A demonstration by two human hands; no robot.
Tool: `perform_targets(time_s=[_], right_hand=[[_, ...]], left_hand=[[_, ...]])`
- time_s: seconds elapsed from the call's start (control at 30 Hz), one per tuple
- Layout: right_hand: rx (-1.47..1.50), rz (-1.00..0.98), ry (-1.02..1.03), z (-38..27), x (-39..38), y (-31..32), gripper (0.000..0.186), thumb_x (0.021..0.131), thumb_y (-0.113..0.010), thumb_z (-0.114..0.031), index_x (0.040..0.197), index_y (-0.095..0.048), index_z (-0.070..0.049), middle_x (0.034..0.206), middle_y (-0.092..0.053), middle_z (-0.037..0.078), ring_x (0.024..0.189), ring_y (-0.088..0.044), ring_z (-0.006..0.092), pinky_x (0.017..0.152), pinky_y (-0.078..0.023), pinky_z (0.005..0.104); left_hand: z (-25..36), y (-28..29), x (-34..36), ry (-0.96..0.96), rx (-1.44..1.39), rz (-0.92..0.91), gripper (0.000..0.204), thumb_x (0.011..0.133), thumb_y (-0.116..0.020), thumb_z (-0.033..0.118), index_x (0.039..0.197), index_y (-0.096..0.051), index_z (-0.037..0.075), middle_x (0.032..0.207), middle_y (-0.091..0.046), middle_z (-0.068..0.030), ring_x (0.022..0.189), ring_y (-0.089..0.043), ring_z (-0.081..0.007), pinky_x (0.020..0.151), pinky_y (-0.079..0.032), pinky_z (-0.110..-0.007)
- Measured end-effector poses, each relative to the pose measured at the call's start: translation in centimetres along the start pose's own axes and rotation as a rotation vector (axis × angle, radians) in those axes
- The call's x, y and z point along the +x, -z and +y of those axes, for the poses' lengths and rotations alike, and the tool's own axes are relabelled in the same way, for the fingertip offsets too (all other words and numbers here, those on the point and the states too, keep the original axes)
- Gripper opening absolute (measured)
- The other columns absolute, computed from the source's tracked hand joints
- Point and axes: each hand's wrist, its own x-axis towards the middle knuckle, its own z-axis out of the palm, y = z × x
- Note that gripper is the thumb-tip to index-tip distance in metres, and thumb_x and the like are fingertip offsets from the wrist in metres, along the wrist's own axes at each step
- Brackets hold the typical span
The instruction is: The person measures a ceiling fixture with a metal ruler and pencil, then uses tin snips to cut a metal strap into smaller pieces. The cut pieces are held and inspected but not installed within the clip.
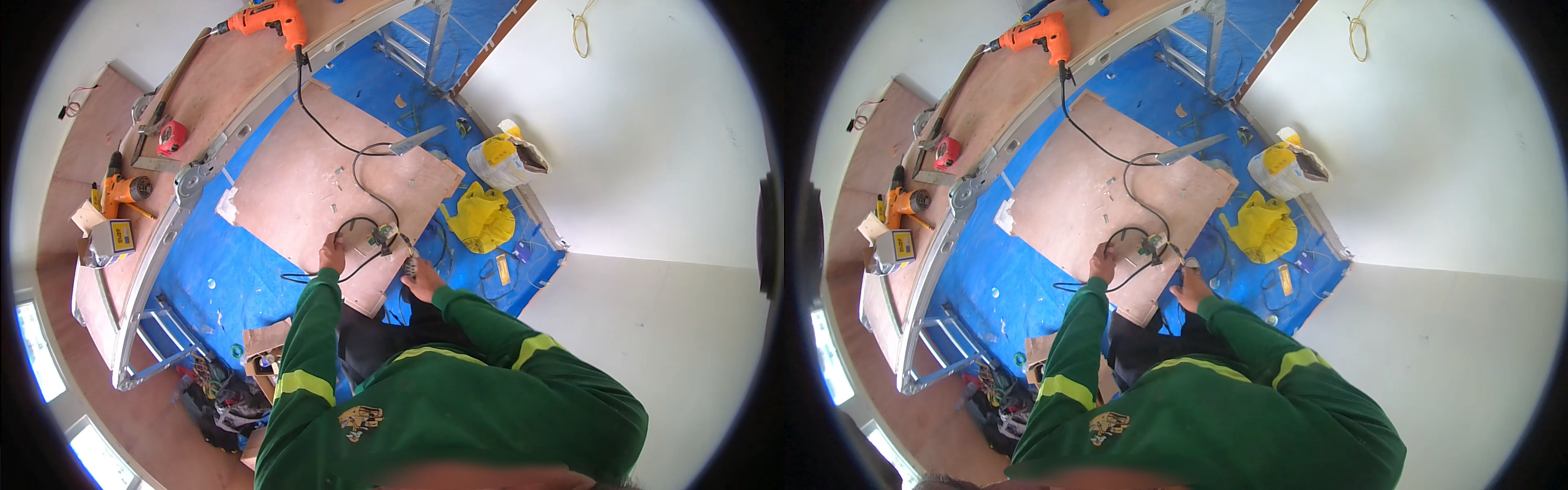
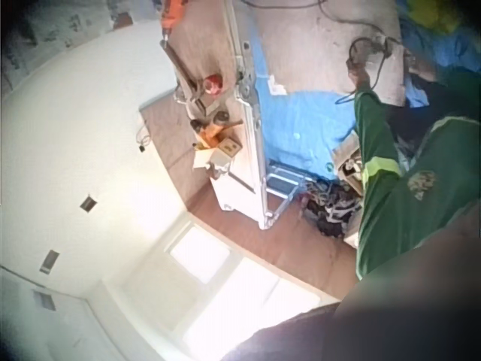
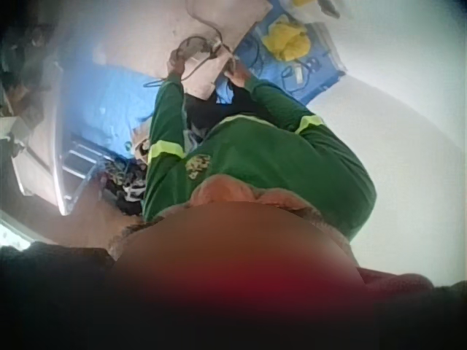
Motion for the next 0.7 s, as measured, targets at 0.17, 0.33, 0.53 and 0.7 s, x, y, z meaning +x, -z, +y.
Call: perform_targets(time_s=[0.17, 0.33, 0.53, 0.7], right_hand=[[0.162, 0.142, -0.108, 2.7, 2.9, -1.2, 0.057, 0.100, -0.073, -0.032, 0.140, -0.054, 0.003, 0.134, -0.062, 0.033, 0.128, -0.060, 0.0510, 0.105, -0.050, 0.0560], [0.210, 0.129, -0.349, 2.7, 6.6, -3.0, 0.036, 0.103, -0.067, -0.027, 0.122, -0.065, 0.005, 0.120, -0.068, 0.032, 0.115, -0.064, 0.0524, 0.099, -0.051, 0.0567], [0.291, 0.371, -0.048, -2.5, 2.4, -3.0, 0.022, 0.106, -0.064, -0.024, 0.102, -0.061, -0.001, 0.087, -0.069, 0.022, 0.086, -0.070, 0.0443, 0.076, -0.051, 0.0511], [0.303, 0.478, 0.037, -9.3, 1.0, -3.0, 0.022, 0.104, -0.064, -0.022, 0.104, -0.063, 0.000, 0.098, -0.066, 0.026, 0.093, -0.068, 0.0465, 0.081, -0.051, 0.0534]], left_hand=[[0.4, 0.7, 0.3, -0.004, -0.115, -0.061, 0.033, 0.109, -0.059, 0.023, 0.132, -0.069, 0.002, 0.085, -0.071, -0.0107, 0.070, -0.068, -0.0193, 0.067, -0.055, -0.037], [-0.9, 1.7, -0.3, 0.004, -0.259, -0.126, 0.035, 0.109, -0.061, 0.025, 0.130, -0.069, -0.002, 0.086, -0.071, -0.0094, 0.068, -0.066, -0.0169, 0.064, -0.055, -0.034], [-2.4, 2.1, -2.5, 0.223, -0.430, -0.145, 0.033, 0.109, -0.061, 0.027, 0.124, -0.070, -0.001, 0.084, -0.066, -0.0052, 0.061, -0.056, -0.0112, 0.055, -0.046, -0.029], [0.2, 1.6, -8.3, 0.338, -0.716, -0.287, 0.046, 0.106, -0.066, 0.045, 0.124, -0.067, 0.003, 0.090, -0.064, -0.0036, 0.060, -0.049, -0.0087, 0.053, -0.038, -0.025]])
